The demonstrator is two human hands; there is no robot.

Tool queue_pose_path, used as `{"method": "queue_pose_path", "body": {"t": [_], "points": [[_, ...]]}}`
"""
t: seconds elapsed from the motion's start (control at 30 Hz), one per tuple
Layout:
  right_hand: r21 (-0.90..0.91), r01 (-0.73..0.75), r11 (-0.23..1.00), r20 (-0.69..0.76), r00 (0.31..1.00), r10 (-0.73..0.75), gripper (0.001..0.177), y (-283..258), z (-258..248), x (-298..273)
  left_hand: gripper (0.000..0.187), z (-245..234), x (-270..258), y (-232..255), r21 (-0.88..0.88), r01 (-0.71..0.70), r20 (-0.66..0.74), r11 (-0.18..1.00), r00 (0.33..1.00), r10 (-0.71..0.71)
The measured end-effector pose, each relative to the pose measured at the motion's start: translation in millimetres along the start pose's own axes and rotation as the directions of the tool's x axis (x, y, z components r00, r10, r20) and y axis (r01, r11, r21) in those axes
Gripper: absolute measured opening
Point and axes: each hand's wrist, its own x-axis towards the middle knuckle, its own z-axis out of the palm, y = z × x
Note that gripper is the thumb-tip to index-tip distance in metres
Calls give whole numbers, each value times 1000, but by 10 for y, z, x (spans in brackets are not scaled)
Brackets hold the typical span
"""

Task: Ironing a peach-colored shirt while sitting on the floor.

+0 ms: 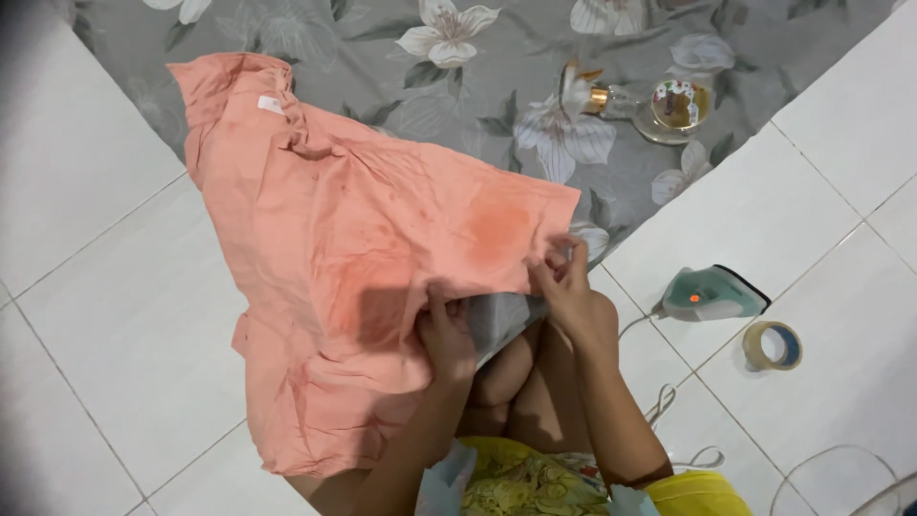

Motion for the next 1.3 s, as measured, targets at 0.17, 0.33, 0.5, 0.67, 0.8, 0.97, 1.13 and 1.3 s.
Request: {"method": "queue_pose_path", "body": {"t": [0.17,0.33,0.5,0.67,0.8,0.97,1.13,1.3], "points": [[-92,343,935,120,936,-332,82,-206,-40,264,22,119,-47,276,92,-1,-29,996,1000,4],[-72,-14,997,-25,1000,12,91,-121,-413,665,31,94,-4,347,124,101,-15,987,995,-99],[-865,469,175,180,618,-765,60,-800,-493,1641,36,153,-98,212,83,219,130,972,965,-228],[-831,522,-190,530,642,-554,83,-1067,-396,2479,43,237,-25,-42,93,313,273,945,905,-327],[-870,493,22,459,824,-332,48,-1301,-313,2332,55,337,-56,-5,21,386,167,922,908,-384],[-654,569,499,515,818,-257,42,-1678,-145,1221,57,284,-228,188,176,290,261,941,908,-328],[-534,577,618,616,766,-182,41,-1723,267,381,51,145,-163,63,208,305,242,929,905,-351],[-663,497,560,576,816,-43,31,-1538,341,459,42,207,-172,24,178,266,200,948,933,-299]]}}
